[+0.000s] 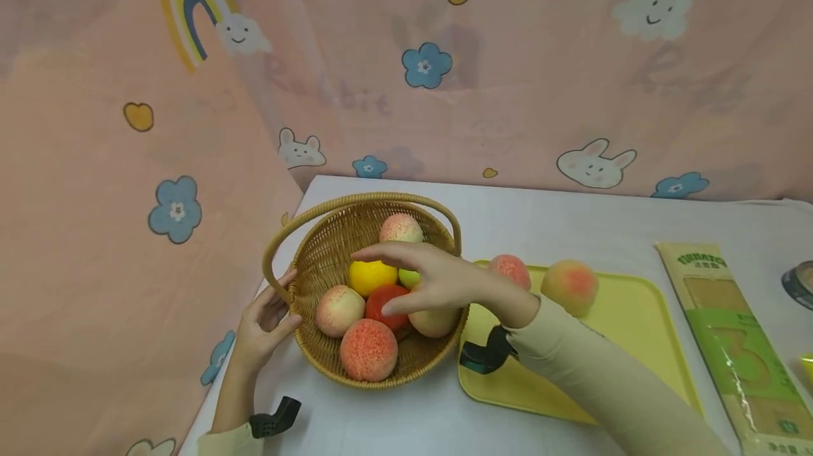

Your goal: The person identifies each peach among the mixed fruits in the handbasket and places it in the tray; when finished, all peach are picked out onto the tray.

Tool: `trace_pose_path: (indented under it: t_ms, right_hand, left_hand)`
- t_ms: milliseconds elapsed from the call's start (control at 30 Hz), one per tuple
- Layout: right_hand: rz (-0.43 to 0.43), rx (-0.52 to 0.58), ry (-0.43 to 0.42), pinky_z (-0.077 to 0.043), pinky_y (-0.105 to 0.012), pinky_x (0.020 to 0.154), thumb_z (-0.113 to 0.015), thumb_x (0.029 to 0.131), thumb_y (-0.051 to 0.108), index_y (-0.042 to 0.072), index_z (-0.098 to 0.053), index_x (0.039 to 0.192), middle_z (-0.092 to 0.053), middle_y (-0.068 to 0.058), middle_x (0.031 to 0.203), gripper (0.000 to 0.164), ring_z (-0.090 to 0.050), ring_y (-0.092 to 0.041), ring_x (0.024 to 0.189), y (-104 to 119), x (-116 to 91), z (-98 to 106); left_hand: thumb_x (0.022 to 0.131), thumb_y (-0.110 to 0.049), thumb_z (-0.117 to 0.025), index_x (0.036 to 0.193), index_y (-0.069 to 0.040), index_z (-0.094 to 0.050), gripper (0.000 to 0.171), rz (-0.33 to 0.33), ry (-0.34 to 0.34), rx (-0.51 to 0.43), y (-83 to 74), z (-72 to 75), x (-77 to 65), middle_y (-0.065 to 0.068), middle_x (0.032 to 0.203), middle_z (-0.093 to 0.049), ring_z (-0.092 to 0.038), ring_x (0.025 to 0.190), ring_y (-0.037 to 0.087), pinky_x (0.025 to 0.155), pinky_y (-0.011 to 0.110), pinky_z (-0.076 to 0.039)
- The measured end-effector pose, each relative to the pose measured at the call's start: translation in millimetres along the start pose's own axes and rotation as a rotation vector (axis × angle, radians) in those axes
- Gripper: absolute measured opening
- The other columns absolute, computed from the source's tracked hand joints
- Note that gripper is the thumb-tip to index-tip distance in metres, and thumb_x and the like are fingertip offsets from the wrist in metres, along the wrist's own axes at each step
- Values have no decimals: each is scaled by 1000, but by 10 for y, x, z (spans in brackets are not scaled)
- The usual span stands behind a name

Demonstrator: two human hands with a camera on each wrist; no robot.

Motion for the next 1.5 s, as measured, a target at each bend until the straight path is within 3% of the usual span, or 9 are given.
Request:
trace_pose_path:
  t_ms: [133,300,467,700,1167,1500]
  right_hand:
    - [-34,-7,56,-33,-40,113,-70,85,23,10,-41,142,-45,-3,145,65,-40,-20,135,-36,207,-42]
    - [-105,34,117,-29,-35,115,-70,85,22,9,-40,142,-44,-3,146,66,-38,-17,137,-137,435,-131]
    - [-139,22,187,-30,-35,115,-70,85,21,5,-40,142,-44,-7,146,66,-38,-19,137,-160,637,-234]
    - [-192,-19,256,-34,-34,112,-72,82,24,8,-42,141,-46,-6,144,68,-40,-18,135,-252,823,-346]
    - [-237,-108,374,-35,-28,110,-71,83,19,7,-43,141,-48,-4,143,65,-42,-16,133,-401,935,-537]
    - [-263,-149,375,-39,-25,104,-73,82,17,14,-46,140,-50,-1,140,64,-48,-11,123,-485,919,-634]
  left_hand:
    - [79,15,-58,137,13,-39,61,-21,0,4,-18,-11,21,26,143,-41,-46,131,12,102,19,-41]
    - [79,15,-59,137,13,-39,61,-20,7,2,-42,-20,37,26,143,-42,-46,131,10,103,19,-41]
    - [79,15,-58,137,13,-39,61,-10,11,10,-36,-6,16,22,144,-42,-45,131,10,103,18,-41]
    - [81,14,-57,138,12,-37,61,9,37,15,-10,-5,16,7,145,-44,-44,132,9,104,18,-40]
    - [80,15,-57,138,13,-36,62,-9,28,-3,-34,5,14,11,146,-44,-43,133,11,104,18,-40]
    - [80,15,-59,137,16,-36,61,-8,37,-3,-19,14,15,9,145,-44,-42,134,10,104,19,-39]
Point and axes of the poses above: each hand's wrist, its own x-axis towards the middle knuckle, its own z-axis out of the back of the hand, y = z × x, the point moved 3 cm from there along x, towards the middle knuckle
